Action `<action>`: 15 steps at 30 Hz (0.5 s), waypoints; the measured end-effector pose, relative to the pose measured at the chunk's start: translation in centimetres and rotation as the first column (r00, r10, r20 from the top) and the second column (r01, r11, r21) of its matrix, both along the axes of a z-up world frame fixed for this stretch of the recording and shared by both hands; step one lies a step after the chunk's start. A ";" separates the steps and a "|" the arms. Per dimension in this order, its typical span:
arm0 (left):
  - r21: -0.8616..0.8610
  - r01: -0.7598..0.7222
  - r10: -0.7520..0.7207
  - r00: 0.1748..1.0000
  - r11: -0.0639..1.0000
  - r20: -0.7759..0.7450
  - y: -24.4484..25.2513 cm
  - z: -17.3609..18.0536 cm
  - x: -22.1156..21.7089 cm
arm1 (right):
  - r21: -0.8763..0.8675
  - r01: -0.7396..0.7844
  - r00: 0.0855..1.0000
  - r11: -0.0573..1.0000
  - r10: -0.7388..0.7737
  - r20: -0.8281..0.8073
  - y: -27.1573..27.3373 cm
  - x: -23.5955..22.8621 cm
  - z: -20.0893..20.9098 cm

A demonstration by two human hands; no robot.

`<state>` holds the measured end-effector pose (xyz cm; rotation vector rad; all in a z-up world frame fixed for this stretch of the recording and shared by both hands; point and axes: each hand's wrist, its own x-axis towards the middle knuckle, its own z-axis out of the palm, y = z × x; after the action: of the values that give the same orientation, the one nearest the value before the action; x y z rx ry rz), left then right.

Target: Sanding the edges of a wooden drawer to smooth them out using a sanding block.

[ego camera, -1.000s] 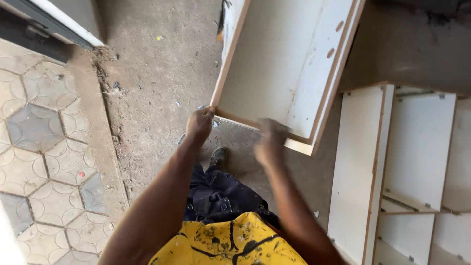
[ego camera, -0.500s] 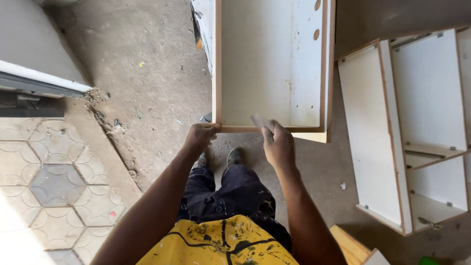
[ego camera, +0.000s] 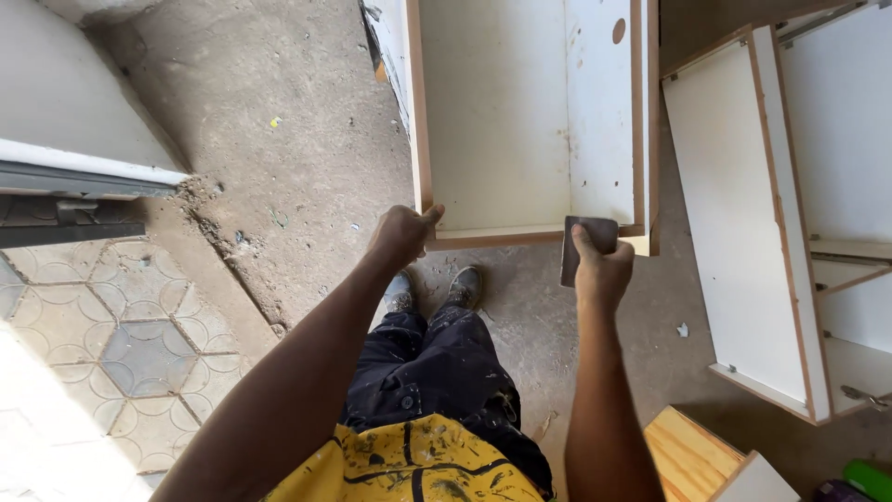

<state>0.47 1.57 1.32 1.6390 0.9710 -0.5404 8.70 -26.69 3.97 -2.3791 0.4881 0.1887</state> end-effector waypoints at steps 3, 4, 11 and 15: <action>0.121 0.124 -0.121 0.992 0.985 -0.028 -0.7 -2.0 0.7 | 0.219 0.211 0.973 0.952 -0.183 -0.142 10.6 -7.1 0.9; 0.126 0.118 -0.116 0.993 0.985 -0.027 -0.5 -1.3 0.7 | 0.225 0.206 0.974 0.952 -0.177 -0.142 12.0 -8.2 0.8; 0.129 0.131 -0.134 0.991 0.983 0.013 -0.6 -0.8 1.4 | 0.209 0.005 0.992 0.978 -0.030 0.119 6.8 -6.8 -1.0; 0.136 0.132 -0.131 0.991 0.982 -0.019 -0.5 -0.6 0.9 | 0.270 0.052 0.999 0.961 -0.054 0.000 12.6 -11.5 -3.6</action>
<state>1.39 1.09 0.75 1.8348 0.9284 -0.5819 -2.82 -14.12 0.41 -2.0973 0.4894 0.2079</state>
